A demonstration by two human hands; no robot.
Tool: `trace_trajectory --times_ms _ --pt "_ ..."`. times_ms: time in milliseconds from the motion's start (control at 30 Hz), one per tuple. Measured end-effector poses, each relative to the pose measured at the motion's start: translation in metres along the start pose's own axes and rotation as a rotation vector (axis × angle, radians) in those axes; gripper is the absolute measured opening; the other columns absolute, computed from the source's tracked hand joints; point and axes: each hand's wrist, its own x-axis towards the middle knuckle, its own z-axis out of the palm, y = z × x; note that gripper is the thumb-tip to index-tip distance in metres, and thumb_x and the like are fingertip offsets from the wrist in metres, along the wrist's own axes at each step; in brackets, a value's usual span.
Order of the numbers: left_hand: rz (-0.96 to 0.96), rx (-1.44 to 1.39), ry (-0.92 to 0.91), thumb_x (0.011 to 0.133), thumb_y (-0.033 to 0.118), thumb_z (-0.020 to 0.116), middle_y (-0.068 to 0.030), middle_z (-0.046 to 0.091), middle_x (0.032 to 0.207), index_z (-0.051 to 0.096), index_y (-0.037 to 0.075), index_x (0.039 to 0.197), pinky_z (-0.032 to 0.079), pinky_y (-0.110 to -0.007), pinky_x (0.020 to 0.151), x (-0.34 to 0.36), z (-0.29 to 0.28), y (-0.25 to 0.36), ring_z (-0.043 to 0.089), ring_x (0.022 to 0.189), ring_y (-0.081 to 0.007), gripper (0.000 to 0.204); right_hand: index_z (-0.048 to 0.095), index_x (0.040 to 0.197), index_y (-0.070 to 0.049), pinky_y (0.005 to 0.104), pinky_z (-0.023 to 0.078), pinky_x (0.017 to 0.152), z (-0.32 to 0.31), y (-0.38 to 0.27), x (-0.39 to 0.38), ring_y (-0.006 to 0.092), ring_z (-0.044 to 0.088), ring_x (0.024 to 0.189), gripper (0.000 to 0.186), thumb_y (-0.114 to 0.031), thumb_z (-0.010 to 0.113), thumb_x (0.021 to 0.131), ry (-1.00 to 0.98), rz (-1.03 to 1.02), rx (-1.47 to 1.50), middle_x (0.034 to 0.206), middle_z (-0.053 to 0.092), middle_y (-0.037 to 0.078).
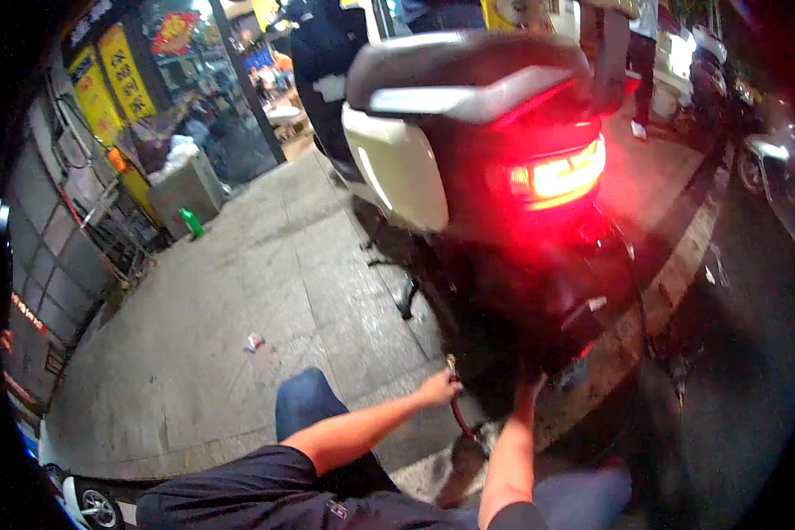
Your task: The person works on the lower rear and front components of a scooter, using a drill to secure parts and an air hose for the tires.
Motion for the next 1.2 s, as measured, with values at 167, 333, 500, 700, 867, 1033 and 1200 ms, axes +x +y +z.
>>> trace_trajectory --times_ms 167,333,500,700,867,1033,1200 --pt "-0.03 0.05 -0.072 0.081 0.034 0.057 -0.021 0.061 0.101 0.053 0.004 0.104 0.045 -0.046 0.083 -0.008 0.005 0.014 0.057 0.098 -0.0385 0.038 0.059 0.107 0.002 0.0361 0.045 0.084 -0.046 0.111 0.046 0.021 0.057 0.095 0.038 -0.018 0.066 0.077 0.127 -0.148 -0.384 0.108 0.061 0.011" --pt "-0.058 0.018 -0.029 0.079 0.032 0.057 -0.0216 0.061 0.096 0.053 0.005 0.101 0.045 -0.047 0.08 -0.02 -0.003 0.011 0.058 0.093 -0.0394 0.035 0.061 0.102 0.002 0.0389 0.044 0.082 -0.018 0.041 0.01 0.0262 0.057 0.096 0.035 -0.022 0.065 0.077 0.082 -0.242 -0.42 0.106 0.063 0.013" --pt "-0.002 0.057 -0.001 0.079 0.031 0.057 -0.0225 0.061 0.095 0.053 0.003 0.099 0.046 -0.047 0.08 -0.01 0.005 0.02 0.058 0.092 -0.0393 0.034 0.06 0.107 0.0 0.0343 0.047 0.077 -0.043 0.079 0.017 0.0193 0.057 0.089 0.032 -0.011 0.065 0.077 0.03 -0.147 -0.174 0.1 0.064 0.01" --pt "0.009 0.021 0.024 0.08 0.029 0.059 -0.0214 0.062 0.094 0.053 0.003 0.098 0.045 -0.046 0.08 0.0 -0.015 0.008 0.058 0.093 -0.0389 0.032 0.056 0.114 -0.002 0.0379 0.047 0.078 -0.024 0.07 0.026 0.027 0.058 0.093 0.047 -0.024 0.069 0.074 0.104 -0.218 -0.562 0.105 0.061 0.013" --pt "0.044 0.019 -0.021 0.079 0.03 0.06 -0.0229 0.062 0.093 0.055 0.002 0.098 0.045 -0.045 0.081 -0.009 -0.013 0.03 0.058 0.094 -0.0382 0.034 0.058 0.113 -0.003 0.0364 0.044 0.084 -0.044 0.059 0.041 0.0263 0.057 0.096 0.045 -0.021 0.071 0.074 0.018 -0.114 -0.333 0.113 0.06 0.011" --pt "0.065 0.056 -0.044 0.08 0.03 0.059 -0.0236 0.062 0.094 0.052 0.003 0.105 0.045 -0.046 0.081 -0.012 -0.01 0.051 0.058 0.094 -0.0397 0.037 0.057 0.114 -0.002 0.0361 0.043 0.087 -0.071 0.07 0.062 0.0234 0.057 0.1 0.048 -0.019 0.074 0.072 0.214 -0.328 -0.659 0.113 0.06 0.009" --pt "-0.054 0.063 -0.044 0.081 0.029 0.06 -0.0223 0.062 0.094 0.053 0.004 0.102 0.045 -0.045 0.081 -0.029 -0.025 0.015 0.058 0.094 -0.0388 0.034 0.055 0.114 0.002 0.0358 0.041 0.094 0.007 0.015 -0.001 0.0225 0.054 0.106 0.058 -0.027 0.078 0.068 0.305 -0.239 -0.127 0.117 0.058 0.01"
